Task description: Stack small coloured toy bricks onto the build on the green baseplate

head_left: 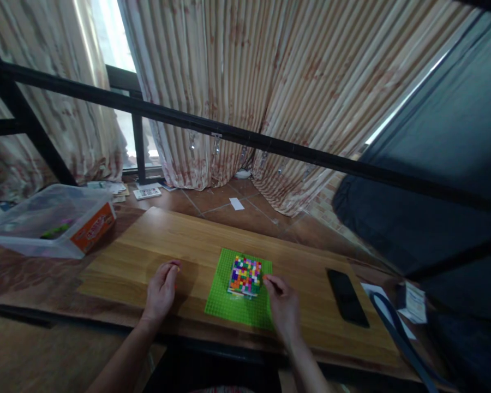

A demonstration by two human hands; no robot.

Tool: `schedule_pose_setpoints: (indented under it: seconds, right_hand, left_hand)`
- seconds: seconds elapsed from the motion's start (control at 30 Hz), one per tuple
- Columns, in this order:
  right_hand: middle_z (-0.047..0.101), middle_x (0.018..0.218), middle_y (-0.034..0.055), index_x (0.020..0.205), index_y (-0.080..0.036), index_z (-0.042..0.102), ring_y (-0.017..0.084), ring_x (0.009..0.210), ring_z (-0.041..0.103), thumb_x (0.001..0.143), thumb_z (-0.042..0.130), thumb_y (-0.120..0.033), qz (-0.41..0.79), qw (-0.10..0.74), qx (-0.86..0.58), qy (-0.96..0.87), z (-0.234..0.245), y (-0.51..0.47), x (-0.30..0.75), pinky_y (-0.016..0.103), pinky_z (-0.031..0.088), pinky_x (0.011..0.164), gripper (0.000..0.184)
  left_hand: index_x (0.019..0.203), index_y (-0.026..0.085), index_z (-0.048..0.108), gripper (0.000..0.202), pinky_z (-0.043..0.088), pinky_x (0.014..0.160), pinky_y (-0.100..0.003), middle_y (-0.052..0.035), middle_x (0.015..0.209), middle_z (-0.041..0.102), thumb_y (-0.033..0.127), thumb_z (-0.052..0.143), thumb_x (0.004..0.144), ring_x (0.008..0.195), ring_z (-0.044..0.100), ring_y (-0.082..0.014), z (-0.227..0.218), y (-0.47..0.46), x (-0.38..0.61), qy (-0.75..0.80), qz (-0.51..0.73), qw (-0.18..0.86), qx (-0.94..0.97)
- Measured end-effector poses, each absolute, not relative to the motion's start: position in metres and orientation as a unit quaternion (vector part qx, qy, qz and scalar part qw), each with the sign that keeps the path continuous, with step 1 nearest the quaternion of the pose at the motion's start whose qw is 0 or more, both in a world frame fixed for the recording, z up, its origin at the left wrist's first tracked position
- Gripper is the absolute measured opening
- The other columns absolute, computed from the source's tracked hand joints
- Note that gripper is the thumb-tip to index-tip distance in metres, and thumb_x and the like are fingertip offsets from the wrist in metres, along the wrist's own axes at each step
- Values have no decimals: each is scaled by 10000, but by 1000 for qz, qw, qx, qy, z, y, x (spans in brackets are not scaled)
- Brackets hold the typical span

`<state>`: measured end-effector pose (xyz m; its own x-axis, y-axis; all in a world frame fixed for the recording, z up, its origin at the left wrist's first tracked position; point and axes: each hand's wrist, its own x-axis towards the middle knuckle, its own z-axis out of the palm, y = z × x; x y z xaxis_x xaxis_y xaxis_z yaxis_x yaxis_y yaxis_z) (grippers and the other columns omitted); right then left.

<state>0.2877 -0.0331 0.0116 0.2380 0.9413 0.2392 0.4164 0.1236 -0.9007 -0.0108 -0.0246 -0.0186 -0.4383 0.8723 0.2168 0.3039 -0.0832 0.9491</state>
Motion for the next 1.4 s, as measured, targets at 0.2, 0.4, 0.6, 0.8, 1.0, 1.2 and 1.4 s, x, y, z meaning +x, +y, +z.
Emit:
schedule_pose_setpoints:
  seconds: [0.2,0.4,0.6,0.8,1.0,1.2,1.4]
  right_hand:
    - [744,846,48,812,-223,747,213,791,667,751,676,-428,324,509,-583,-544,0,-4,292,352,508,772,225]
    - [740,769,30,756,-218,738,195,726,663,707,703,-372,357,511,-563,-543,8,9,291,330,511,720,165]
    - [724,721,17,722,-208,723,176,679,646,670,736,-349,379,519,-555,-528,6,11,292,315,501,684,151]
    - [719,726,12,768,-199,736,160,672,622,665,758,-397,409,528,-556,-495,-1,6,294,294,482,670,224]
    - [699,698,6,756,-193,727,149,642,594,616,797,-416,438,550,-556,-444,-7,10,294,266,449,607,272]
    - [703,725,6,796,-199,723,140,623,593,564,833,-391,490,564,-540,-389,-7,8,291,258,454,582,320]
    - [676,657,-24,931,-206,733,87,491,496,614,792,-360,541,552,-526,-356,-5,10,284,209,351,459,357]
  left_hand:
    - [870,190,651,313,476,909,-352,-73,963,664,459,491,848,957,608,-228,-18,-24,-11,624,569,242,479]
    - [853,191,654,317,481,897,-347,-68,947,667,467,498,845,948,610,-226,-21,-23,-12,628,562,235,485]
    - [847,194,656,314,470,920,-358,-66,954,666,469,504,837,953,610,-227,-23,-24,-10,628,567,236,478]
    - [835,196,655,307,462,929,-361,-69,944,667,460,498,834,958,603,-227,-25,-23,-10,625,569,234,480]
    - [844,199,649,297,471,901,-349,-64,930,663,452,494,832,946,606,-221,-26,-22,-9,623,572,233,480]
    - [840,199,653,276,468,913,-352,-62,934,663,434,507,826,938,604,-219,-24,-23,-8,622,571,234,483]
    - [831,200,649,264,468,909,-349,-65,928,660,417,498,831,943,602,-220,-21,-24,-7,620,569,232,488]
